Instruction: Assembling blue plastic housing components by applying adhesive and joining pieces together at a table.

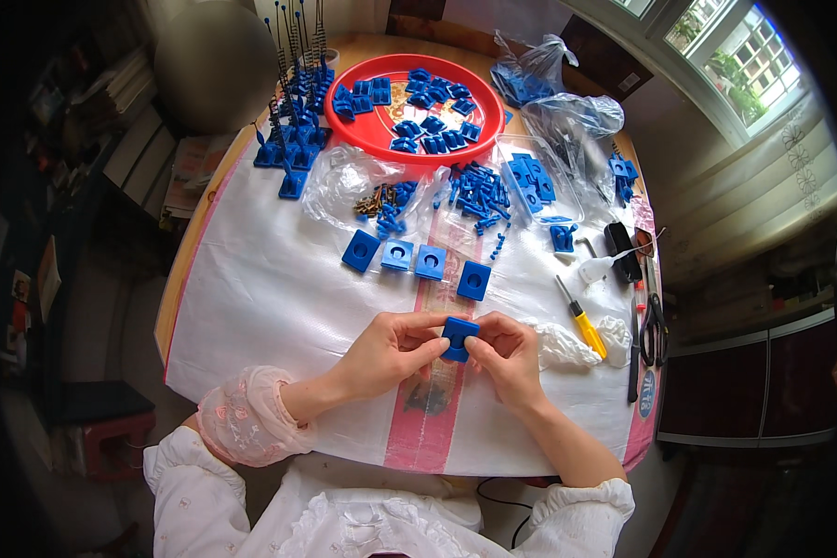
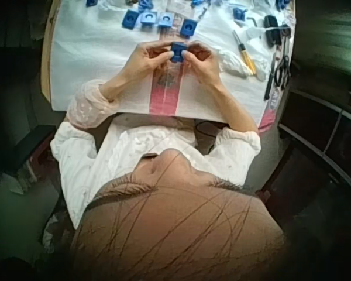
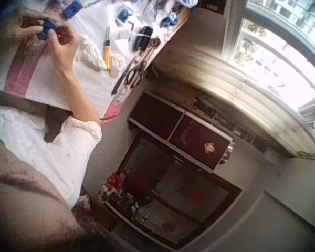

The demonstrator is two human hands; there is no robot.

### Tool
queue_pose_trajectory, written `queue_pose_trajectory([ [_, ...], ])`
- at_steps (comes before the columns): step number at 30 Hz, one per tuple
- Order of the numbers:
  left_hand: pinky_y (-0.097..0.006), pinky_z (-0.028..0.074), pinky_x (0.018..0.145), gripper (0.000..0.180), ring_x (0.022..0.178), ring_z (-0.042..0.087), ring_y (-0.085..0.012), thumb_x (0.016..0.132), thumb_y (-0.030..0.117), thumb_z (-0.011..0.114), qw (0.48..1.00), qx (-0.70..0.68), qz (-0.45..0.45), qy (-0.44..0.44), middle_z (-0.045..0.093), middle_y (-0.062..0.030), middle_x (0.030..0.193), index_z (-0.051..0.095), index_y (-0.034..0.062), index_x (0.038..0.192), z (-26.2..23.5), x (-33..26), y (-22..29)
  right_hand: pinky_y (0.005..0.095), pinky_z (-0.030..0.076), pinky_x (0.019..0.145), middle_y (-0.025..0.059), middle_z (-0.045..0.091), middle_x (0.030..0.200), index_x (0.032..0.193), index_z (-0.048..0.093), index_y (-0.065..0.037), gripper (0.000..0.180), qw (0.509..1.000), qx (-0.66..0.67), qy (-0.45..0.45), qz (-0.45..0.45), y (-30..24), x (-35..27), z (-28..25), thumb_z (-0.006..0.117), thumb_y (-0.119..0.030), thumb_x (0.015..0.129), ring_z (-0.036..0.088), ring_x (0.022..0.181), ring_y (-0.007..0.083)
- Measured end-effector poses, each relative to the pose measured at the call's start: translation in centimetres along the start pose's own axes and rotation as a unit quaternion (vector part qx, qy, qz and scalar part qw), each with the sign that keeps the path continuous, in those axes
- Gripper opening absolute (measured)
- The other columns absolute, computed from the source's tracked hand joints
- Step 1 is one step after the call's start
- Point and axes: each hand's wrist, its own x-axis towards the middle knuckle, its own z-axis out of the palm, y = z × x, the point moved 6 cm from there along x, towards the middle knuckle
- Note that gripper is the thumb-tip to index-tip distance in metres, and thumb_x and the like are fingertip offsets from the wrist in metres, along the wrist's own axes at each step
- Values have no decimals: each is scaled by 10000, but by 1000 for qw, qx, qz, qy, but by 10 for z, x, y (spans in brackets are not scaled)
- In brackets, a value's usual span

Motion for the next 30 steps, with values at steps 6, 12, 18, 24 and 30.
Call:
queue_pose_trajectory([
  [6, -199, 471, 545, 391, 631, 580, -41, 948, 70, 582, 1000, 10, -1, -3, 673, -12, 828, 538, 54, 1336, 1, -1, 9, 208, 449, 620, 27, 663, 824, 967, 649, 31, 115, 1000, 0, 2, 0, 1, 0, -2, 665, -22, 866, 578, 725, 47],
  [12, -200, 480, 566, 247, 641, 600, -58, 939, 60, 595, 1000, -13, -6, 3, 677, -39, 866, 534, 26, 1176, -2, 1, 3, 211, 449, 625, 32, 662, 833, 963, 647, 32, 108, 1000, 7, 4, -4, 0, 1, 1, 660, -12, 866, 575, 727, 48],
  [18, -206, 476, 557, 200, 638, 598, -60, 942, 80, 598, 1000, -20, 6, -3, 673, -39, 845, 527, 27, 1121, 0, 1, 3, 212, 451, 628, 38, 661, 832, 963, 647, 32, 108, 1000, -1, 0, 1, 2, 0, -2, 662, -10, 864, 576, 720, 53],
  [24, -205, 473, 562, 203, 646, 595, -57, 941, 80, 598, 1000, -24, 7, -5, 671, -35, 847, 526, 31, 1124, -1, 1, 2, 220, 478, 666, 46, 671, 852, 965, 647, 36, 112, 1000, 1, -2, 3, 1, 0, -1, 660, -4, 862, 601, 757, 63],
  [30, -204, 481, 589, 211, 659, 589, -54, 941, 82, 597, 999, -30, 8, -9, 676, -32, 861, 522, 32, 1132, 0, 1, 3, 229, 497, 707, 53, 677, 865, 967, 648, 38, 116, 1000, 2, -4, 4, 3, 0, -2, 657, 4, 856, 616, 789, 71],
])
